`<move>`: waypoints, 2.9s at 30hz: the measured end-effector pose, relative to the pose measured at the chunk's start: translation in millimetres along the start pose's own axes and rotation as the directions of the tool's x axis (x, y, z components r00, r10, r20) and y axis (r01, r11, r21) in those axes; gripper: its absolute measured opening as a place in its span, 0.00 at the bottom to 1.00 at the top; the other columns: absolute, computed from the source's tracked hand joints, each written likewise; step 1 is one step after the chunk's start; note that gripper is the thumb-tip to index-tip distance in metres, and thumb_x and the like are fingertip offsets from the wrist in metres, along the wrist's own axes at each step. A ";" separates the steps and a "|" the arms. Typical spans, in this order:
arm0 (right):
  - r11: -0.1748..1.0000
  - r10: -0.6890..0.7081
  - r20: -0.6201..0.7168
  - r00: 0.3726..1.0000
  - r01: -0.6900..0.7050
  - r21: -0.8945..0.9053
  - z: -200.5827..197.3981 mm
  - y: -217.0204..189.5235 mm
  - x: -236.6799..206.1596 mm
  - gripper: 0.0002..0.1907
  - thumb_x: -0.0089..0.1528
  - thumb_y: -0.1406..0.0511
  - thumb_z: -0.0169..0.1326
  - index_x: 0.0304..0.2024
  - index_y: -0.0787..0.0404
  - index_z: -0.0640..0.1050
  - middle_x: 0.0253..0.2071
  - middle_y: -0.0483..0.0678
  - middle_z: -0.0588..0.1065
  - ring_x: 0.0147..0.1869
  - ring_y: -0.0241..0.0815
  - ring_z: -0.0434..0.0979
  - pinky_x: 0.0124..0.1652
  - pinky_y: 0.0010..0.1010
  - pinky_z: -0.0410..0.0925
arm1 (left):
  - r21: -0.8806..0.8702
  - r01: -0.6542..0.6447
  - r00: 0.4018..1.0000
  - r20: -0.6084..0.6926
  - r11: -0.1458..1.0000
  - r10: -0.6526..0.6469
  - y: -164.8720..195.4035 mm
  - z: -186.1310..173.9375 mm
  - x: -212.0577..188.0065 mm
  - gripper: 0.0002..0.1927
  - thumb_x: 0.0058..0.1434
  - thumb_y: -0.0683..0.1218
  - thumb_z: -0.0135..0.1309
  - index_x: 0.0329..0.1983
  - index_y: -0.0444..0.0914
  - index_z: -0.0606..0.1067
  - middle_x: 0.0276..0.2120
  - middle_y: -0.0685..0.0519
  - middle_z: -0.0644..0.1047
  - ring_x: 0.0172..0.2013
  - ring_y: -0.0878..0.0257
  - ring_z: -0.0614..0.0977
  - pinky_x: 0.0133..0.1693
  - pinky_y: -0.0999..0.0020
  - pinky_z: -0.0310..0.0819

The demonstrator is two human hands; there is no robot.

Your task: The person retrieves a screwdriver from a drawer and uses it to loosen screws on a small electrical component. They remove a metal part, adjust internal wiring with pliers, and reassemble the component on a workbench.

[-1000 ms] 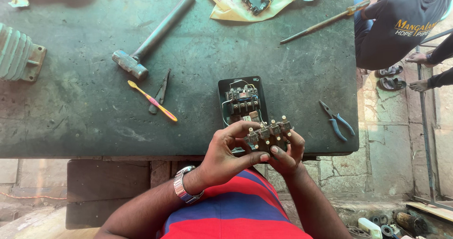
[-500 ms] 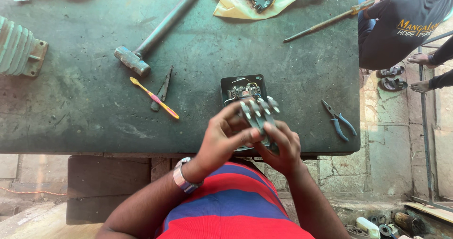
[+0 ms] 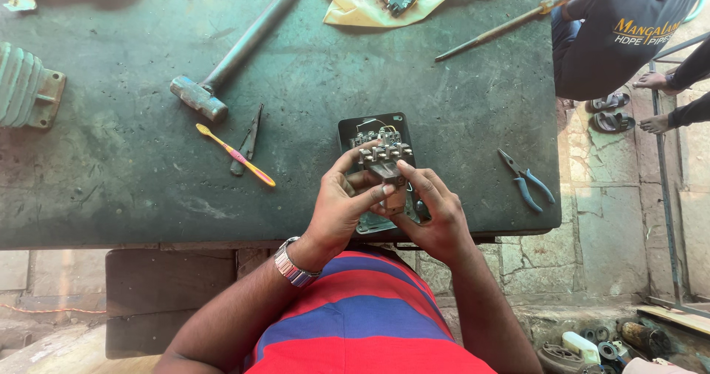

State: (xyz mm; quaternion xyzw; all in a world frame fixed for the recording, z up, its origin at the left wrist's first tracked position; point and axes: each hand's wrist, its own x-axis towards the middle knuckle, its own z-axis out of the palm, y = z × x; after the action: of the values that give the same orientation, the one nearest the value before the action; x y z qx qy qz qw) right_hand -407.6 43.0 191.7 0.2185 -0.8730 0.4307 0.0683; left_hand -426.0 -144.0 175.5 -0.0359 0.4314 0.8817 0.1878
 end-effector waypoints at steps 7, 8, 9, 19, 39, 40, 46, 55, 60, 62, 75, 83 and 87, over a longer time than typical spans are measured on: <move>0.999 -0.043 -0.002 0.999 0.043 -0.007 2.5 2.2 -5.4 0.45 0.52 0.66 0.71 0.70 0.59 0.66 0.56 0.55 0.73 0.57 0.52 0.80 0.49 0.39 0.76 | -0.021 -0.033 0.999 0.035 0.999 0.034 -2.4 -4.3 -4.1 0.36 0.60 0.35 0.61 0.72 0.37 0.63 0.49 0.47 0.81 0.48 0.64 0.82 0.36 0.72 0.78; 0.998 -0.058 -0.002 0.998 0.058 0.007 2.9 2.0 -6.8 0.46 0.52 0.64 0.72 0.70 0.59 0.65 0.57 0.57 0.72 0.58 0.53 0.79 0.50 0.39 0.75 | -0.009 -0.065 0.998 0.026 0.998 0.065 -3.1 -4.3 -5.2 0.36 0.61 0.35 0.61 0.72 0.36 0.63 0.49 0.46 0.81 0.48 0.64 0.82 0.36 0.73 0.77; 0.999 -0.028 -0.043 0.999 0.030 0.041 3.1 1.6 -8.2 0.47 0.52 0.64 0.71 0.71 0.58 0.64 0.58 0.57 0.72 0.59 0.53 0.78 0.49 0.39 0.75 | 0.003 -0.098 0.995 0.016 0.995 0.098 -4.1 -3.5 -6.1 0.36 0.61 0.35 0.60 0.72 0.36 0.62 0.50 0.46 0.81 0.48 0.64 0.82 0.37 0.74 0.76; 0.989 0.043 -0.166 0.985 -0.065 -0.131 19.5 -5.2 -21.9 0.44 0.59 0.63 0.68 0.73 0.57 0.62 0.56 0.58 0.78 0.58 0.50 0.82 0.48 0.37 0.76 | 0.275 -0.280 0.950 -0.060 0.920 0.307 -9.1 24.3 -17.3 0.35 0.61 0.32 0.62 0.66 0.35 0.58 0.45 0.44 0.83 0.43 0.64 0.86 0.43 0.73 0.81; 0.818 0.036 -0.258 0.966 0.120 0.562 -15.2 30.3 -52.8 0.41 0.58 0.66 0.69 0.70 0.54 0.63 0.58 0.61 0.77 0.60 0.52 0.81 0.51 0.39 0.79 | 0.418 -0.125 0.981 0.185 0.900 0.050 14.3 16.4 -38.0 0.13 0.68 0.45 0.58 0.52 0.34 0.78 0.41 0.52 0.83 0.38 0.71 0.82 0.37 0.75 0.78; 0.822 0.029 -0.260 0.965 0.125 0.555 -15.1 29.8 -52.7 0.41 0.58 0.66 0.69 0.70 0.54 0.63 0.58 0.60 0.76 0.62 0.52 0.81 0.51 0.40 0.80 | 0.435 -0.126 0.984 0.172 0.892 0.055 13.5 16.5 -39.0 0.12 0.68 0.45 0.58 0.50 0.33 0.78 0.40 0.51 0.83 0.37 0.71 0.83 0.37 0.75 0.79; 0.867 -0.025 -0.196 0.980 0.118 0.483 -19.3 26.4 -49.9 0.43 0.59 0.66 0.68 0.72 0.52 0.60 0.61 0.63 0.75 0.64 0.52 0.80 0.55 0.38 0.79 | 0.481 -0.257 0.964 0.187 0.838 0.188 16.9 17.7 -45.5 0.11 0.67 0.42 0.59 0.49 0.32 0.78 0.40 0.50 0.85 0.41 0.68 0.87 0.45 0.72 0.84; 0.834 -0.049 -0.136 0.989 0.116 0.540 -21.6 25.3 -48.1 0.36 0.67 0.68 0.60 0.74 0.50 0.58 0.63 0.65 0.73 0.65 0.53 0.80 0.53 0.38 0.79 | 0.498 -0.263 0.964 0.173 0.826 0.203 15.7 17.3 -47.6 0.10 0.67 0.41 0.59 0.49 0.32 0.78 0.38 0.50 0.85 0.39 0.68 0.87 0.43 0.72 0.85; 0.824 -0.044 -0.162 0.986 0.128 0.552 -19.5 35.2 -49.7 0.34 0.68 0.70 0.59 0.72 0.51 0.61 0.61 0.64 0.75 0.60 0.51 0.81 0.52 0.37 0.80 | 0.489 -0.246 0.968 0.169 0.837 0.186 13.2 16.0 -45.6 0.10 0.66 0.40 0.60 0.49 0.32 0.78 0.38 0.50 0.84 0.39 0.68 0.86 0.43 0.72 0.84; 0.822 -0.047 -0.193 0.980 0.147 0.550 -20.8 41.8 -49.4 0.30 0.67 0.72 0.58 0.70 0.53 0.64 0.59 0.64 0.76 0.60 0.53 0.83 0.48 0.36 0.83 | 0.495 -0.266 0.963 0.178 0.828 0.203 11.3 12.9 -40.5 0.10 0.65 0.40 0.60 0.48 0.32 0.78 0.39 0.50 0.84 0.40 0.69 0.85 0.43 0.72 0.84; 0.828 0.374 -0.162 0.913 -0.408 -0.386 -82.3 78.2 -33.3 0.28 0.55 0.61 0.66 0.58 0.57 0.78 0.44 0.54 0.82 0.46 0.50 0.84 0.44 0.42 0.75 | 0.939 -0.026 0.992 0.067 0.342 -0.110 -3.9 -139.6 -40.6 0.16 0.64 0.50 0.61 0.32 0.31 0.78 0.30 0.42 0.80 0.29 0.52 0.80 0.33 0.61 0.75; 0.745 0.453 0.032 0.891 -0.358 -0.563 -54.3 119.6 -7.4 0.32 0.59 0.51 0.62 0.64 0.54 0.75 0.46 0.56 0.81 0.49 0.60 0.81 0.45 0.48 0.72 | 0.999 0.013 0.800 -0.034 -0.040 -0.599 -28.6 -233.5 -118.7 0.14 0.60 0.53 0.56 0.40 0.40 0.84 0.38 0.42 0.80 0.39 0.44 0.82 0.40 0.53 0.79; 0.749 0.389 -0.041 0.920 -0.342 -0.567 -62.7 119.6 -13.3 0.39 0.58 0.49 0.65 0.66 0.59 0.72 0.49 0.59 0.79 0.48 0.58 0.80 0.42 0.47 0.72 | 0.700 -0.265 0.692 -0.340 -0.663 -0.636 -49.3 -255.7 -172.6 0.12 0.70 0.47 0.45 0.41 0.45 0.80 0.40 0.49 0.83 0.43 0.56 0.85 0.44 0.58 0.81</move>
State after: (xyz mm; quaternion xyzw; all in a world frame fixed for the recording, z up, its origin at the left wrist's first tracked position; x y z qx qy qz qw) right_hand -452.7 160.0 140.1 0.0302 -0.9883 0.1494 0.0093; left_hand -273.3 -366.3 17.6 0.2545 0.8386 -0.1388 0.4612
